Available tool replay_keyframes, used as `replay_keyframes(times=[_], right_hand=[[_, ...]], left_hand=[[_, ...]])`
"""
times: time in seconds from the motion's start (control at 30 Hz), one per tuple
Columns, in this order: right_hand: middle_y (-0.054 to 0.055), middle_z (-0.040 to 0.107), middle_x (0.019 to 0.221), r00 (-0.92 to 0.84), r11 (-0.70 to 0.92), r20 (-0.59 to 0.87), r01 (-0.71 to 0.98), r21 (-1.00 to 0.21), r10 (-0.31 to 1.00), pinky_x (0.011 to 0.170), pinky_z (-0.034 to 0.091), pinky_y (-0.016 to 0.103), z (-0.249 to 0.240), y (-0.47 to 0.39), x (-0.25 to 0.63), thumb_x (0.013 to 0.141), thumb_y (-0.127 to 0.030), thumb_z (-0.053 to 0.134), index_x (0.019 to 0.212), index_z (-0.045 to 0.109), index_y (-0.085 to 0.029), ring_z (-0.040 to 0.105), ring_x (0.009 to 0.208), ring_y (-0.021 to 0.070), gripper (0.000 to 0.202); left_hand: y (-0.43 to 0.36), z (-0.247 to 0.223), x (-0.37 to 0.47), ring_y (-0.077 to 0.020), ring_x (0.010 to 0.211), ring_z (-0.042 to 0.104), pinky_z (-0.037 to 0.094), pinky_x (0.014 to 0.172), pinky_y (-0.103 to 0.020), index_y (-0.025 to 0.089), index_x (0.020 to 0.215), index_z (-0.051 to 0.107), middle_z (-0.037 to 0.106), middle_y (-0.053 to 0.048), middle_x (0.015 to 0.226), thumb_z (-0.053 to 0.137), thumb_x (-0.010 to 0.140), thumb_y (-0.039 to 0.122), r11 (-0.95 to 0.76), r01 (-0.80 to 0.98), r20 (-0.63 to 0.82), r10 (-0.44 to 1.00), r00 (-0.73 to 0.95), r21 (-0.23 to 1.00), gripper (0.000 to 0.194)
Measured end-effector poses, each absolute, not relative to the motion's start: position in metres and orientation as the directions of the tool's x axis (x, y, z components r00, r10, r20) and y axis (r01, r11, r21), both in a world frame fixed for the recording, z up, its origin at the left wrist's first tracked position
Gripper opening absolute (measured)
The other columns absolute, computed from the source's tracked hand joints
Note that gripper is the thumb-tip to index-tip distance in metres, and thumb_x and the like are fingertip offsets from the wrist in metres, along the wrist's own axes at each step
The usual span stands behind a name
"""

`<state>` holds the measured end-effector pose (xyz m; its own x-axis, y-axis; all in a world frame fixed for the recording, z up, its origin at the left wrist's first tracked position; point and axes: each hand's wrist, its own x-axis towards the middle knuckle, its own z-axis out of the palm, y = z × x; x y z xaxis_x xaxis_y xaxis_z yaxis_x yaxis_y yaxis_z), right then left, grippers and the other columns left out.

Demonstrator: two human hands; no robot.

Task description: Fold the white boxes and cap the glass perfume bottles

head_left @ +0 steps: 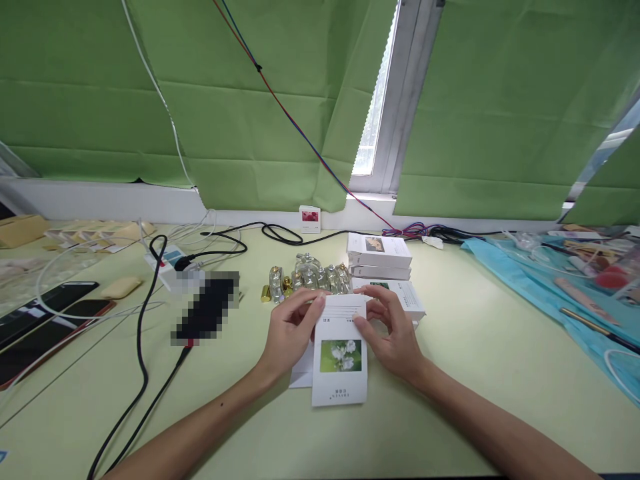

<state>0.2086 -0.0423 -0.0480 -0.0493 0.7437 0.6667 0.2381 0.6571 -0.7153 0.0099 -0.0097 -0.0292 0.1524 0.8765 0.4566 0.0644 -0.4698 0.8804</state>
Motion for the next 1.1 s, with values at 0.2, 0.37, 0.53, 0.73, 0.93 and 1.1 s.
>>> replay_keyframes(times=[0.2, 0.37, 0.53, 0.73, 0.93, 1.1], right_hand=[[0.01, 0.07, 0.124, -0.137, 0.607, 0.591, 0.177, -0.775, 0.795, 0.078, 0.067, 0.039, -0.0514, -0.0402, 0.2093, 0.095, -0.029, 0.066, 0.135, 0.047, -0.027, 0.075, 0.099, 0.0231, 0.045], [0.009, 0.071, 0.121, -0.126, 0.569, 0.555, 0.143, -0.81, 0.822, 0.081, 0.067, 0.04, -0.0529, -0.0405, 0.2091, 0.094, -0.029, 0.068, 0.135, 0.048, -0.028, 0.075, 0.101, 0.0241, 0.046], [0.009, 0.067, 0.127, -0.111, 0.578, 0.568, 0.128, -0.806, 0.816, 0.08, 0.067, 0.036, -0.0513, -0.0404, 0.2087, 0.095, -0.029, 0.067, 0.133, 0.052, -0.029, 0.075, 0.1, 0.0226, 0.04], [0.009, 0.067, 0.125, -0.083, 0.596, 0.59, 0.13, -0.792, 0.803, 0.08, 0.067, 0.033, -0.0493, -0.0409, 0.2083, 0.096, -0.028, 0.067, 0.131, 0.055, -0.028, 0.075, 0.097, 0.0203, 0.037], [0.008, 0.068, 0.122, -0.061, 0.587, 0.586, 0.156, -0.794, 0.808, 0.079, 0.067, 0.033, -0.0501, -0.0412, 0.208, 0.096, -0.028, 0.066, 0.131, 0.054, -0.028, 0.075, 0.097, 0.0204, 0.037], [0.009, 0.069, 0.12, -0.053, 0.577, 0.578, 0.173, -0.798, 0.815, 0.076, 0.067, 0.033, -0.049, -0.0415, 0.2078, 0.097, -0.031, 0.065, 0.13, 0.054, -0.028, 0.075, 0.095, 0.0213, 0.036]], left_hand=[[-0.0098, -0.0306, 0.0102, -0.0129, 0.07, 0.064, 0.049, 0.051, -0.02, 0.019, 0.097, 0.078, 0.069, -0.005, 0.093, 0.065, 0.095, 0.041, -0.459, 0.054, 0.449, 0.883, 0.138, 0.887, 0.026], [-0.0094, -0.0324, 0.0097, -0.0124, 0.07, 0.064, 0.049, 0.051, -0.02, 0.02, 0.101, 0.077, 0.068, -0.005, 0.095, 0.063, 0.096, 0.042, -0.455, 0.066, 0.442, 0.885, 0.148, 0.888, 0.026], [-0.0108, -0.0311, 0.0097, -0.0123, 0.074, 0.062, 0.048, 0.052, -0.019, 0.022, 0.104, 0.077, 0.064, -0.004, 0.094, 0.061, 0.097, 0.04, -0.511, 0.094, 0.487, 0.851, 0.194, 0.855, 0.024], [-0.0124, -0.0327, 0.0072, -0.0124, 0.083, 0.063, 0.054, 0.061, -0.018, 0.025, 0.113, 0.073, 0.063, -0.006, 0.105, 0.059, 0.099, 0.034, -0.599, 0.186, 0.547, 0.794, 0.266, 0.779, 0.022], [-0.0128, -0.0365, 0.0096, -0.016, 0.089, 0.07, 0.06, 0.068, -0.024, 0.027, 0.126, 0.063, 0.059, -0.007, 0.122, 0.064, 0.096, 0.037, -0.506, 0.137, 0.439, 0.831, 0.341, 0.851, 0.032], [-0.0126, -0.0369, 0.0101, -0.0174, 0.093, 0.071, 0.061, 0.071, -0.025, 0.027, 0.124, 0.064, 0.06, -0.007, 0.122, 0.064, 0.096, 0.038, -0.487, 0.117, 0.419, 0.832, 0.365, 0.865, 0.03]])
